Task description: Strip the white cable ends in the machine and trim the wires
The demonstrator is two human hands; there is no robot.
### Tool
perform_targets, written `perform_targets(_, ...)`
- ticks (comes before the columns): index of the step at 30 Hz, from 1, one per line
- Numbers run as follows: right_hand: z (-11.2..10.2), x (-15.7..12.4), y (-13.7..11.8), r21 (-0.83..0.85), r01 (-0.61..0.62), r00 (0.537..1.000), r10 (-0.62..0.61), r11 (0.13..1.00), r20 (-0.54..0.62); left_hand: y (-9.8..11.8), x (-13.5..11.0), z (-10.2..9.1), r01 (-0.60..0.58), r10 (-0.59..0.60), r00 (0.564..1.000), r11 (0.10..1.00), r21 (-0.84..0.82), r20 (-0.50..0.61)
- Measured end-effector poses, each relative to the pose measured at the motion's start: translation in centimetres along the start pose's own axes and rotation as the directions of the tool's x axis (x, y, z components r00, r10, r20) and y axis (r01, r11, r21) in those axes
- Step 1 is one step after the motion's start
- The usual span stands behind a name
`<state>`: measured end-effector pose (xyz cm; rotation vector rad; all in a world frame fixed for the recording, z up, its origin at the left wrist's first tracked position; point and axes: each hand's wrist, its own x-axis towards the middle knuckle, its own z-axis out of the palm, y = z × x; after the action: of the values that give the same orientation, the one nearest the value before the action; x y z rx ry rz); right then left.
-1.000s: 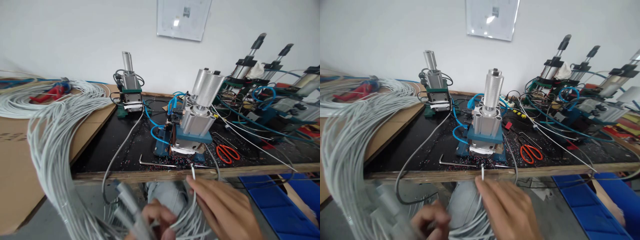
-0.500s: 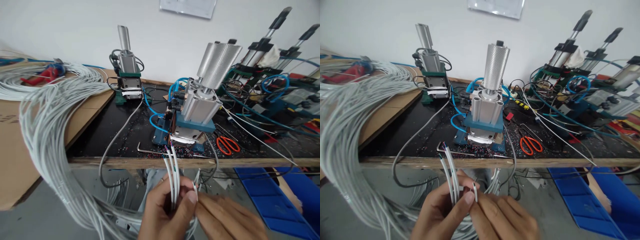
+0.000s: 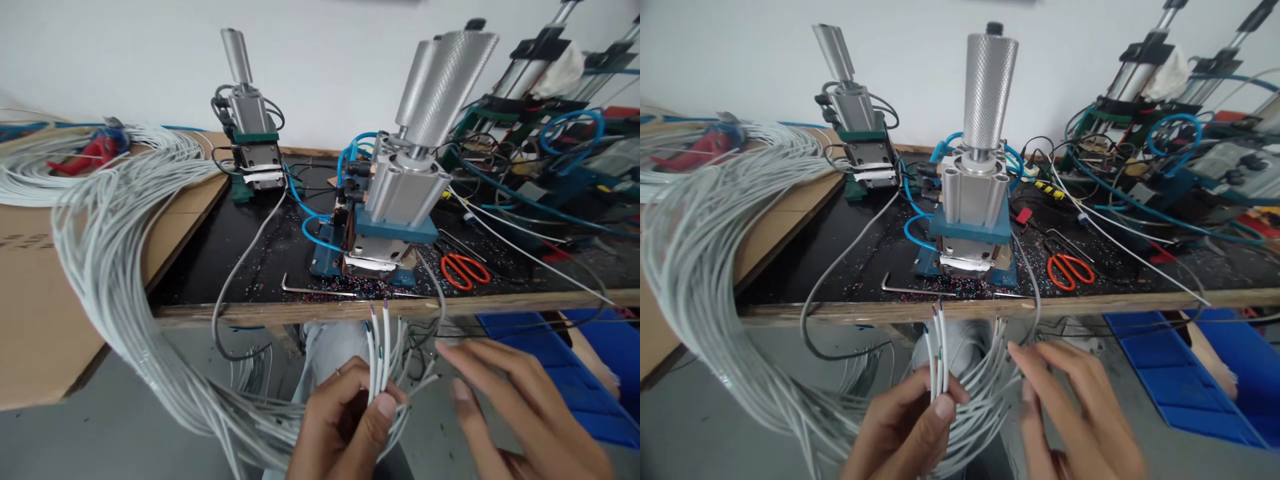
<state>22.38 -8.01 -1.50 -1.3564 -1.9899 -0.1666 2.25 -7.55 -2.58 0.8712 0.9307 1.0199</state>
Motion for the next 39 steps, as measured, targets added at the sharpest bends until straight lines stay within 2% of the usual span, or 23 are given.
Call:
perform_targets(2,-0.1,1.1,-1.7,0.144,-0.14,0.99,0.143,0.98,-0.015,-0.4,0.1,0.1,-0.08,0.079,0.997,0.995,0.052,0.012)
perform_targets(5,0.6,2.7,-3.7,0.337,-0.196,0.979,0.205,0.921,0.011,-0.6,0.1,0.2,-0.174,0.163,0.982,0.975,0.136,0.09)
perform_targets(7,1.3,3.2,-4.6,0.434,-0.214,0.969,0.248,0.875,-0.022,-0.3,-0.1,0.2,-0.182,0.165,0.98,0.967,0.179,0.107)
perform_targets(9,2.0,3.1,-5.4,0.523,-0.249,0.936,0.341,0.815,-0.086,0.0,-0.4,0.1,-0.197,0.199,0.98,0.959,0.203,0.01)
perform_targets(11,2.5,2.4,-6.1,0.618,-0.319,0.865,0.487,0.718,-0.119,0.2,-0.6,-0.2,-0.249,0.286,0.941,0.947,0.201,-0.179)
perform_targets(12,2.7,2.0,-6.5,0.653,-0.361,0.834,0.544,0.665,-0.093,0.3,-0.7,-0.3,-0.264,0.302,0.915,0.949,0.171,-0.266)
perform_targets(13,2.8,1.7,-6.8,0.674,-0.399,0.821,0.569,0.621,-0.039,0.3,-0.7,-0.4,-0.266,0.292,0.9,0.956,0.123,-0.323)
perform_targets(14,2.9,1.3,-7.0,0.683,-0.431,0.824,0.566,0.59,0.03,0.4,-0.8,-0.4,-0.252,0.26,0.901,0.965,0.07,-0.346)
perform_targets(16,2.9,0.8,-7.3,0.68,-0.47,0.847,0.505,0.563,0.168,0.5,-0.8,-0.2,-0.183,0.173,0.932,0.983,-0.002,-0.32)
perform_targets(18,3.0,0.4,-7.2,0.69,-0.476,0.862,0.445,0.546,0.242,0.8,-0.7,0.3,-0.155,0.152,0.945,0.988,0.011,-0.289)
perform_targets(22,2.9,0.1,-7.0,0.693,-0.479,0.866,0.417,0.538,0.274,1.6,-0.1,0.7,-0.191,0.205,0.949,0.978,0.08,-0.238)
perform_targets(27,2.4,0.2,-6.8,0.673,-0.487,0.87,0.378,0.556,0.317,2.1,0.5,-0.7,-0.275,0.293,0.952,0.947,0.169,-0.093)
perform_targets(30,2.3,0.2,-6.5,0.646,-0.492,0.871,0.331,0.584,0.363,2.4,0.6,-1.0,-0.311,0.341,0.936,0.916,0.254,-0.082)
perform_targets(35,2.5,0.3,-6.2,0.624,-0.478,0.877,0.292,0.617,0.383,2.9,0.8,-0.2,-0.397,0.481,0.872,0.805,0.44,-0.092)
perform_targets(39,2.3,0.6,-6.0,0.584,-0.467,0.875,0.25,0.664,0.415,3.2,0.9,-0.3,-0.386,0.455,0.89,0.785,0.485,-0.028)
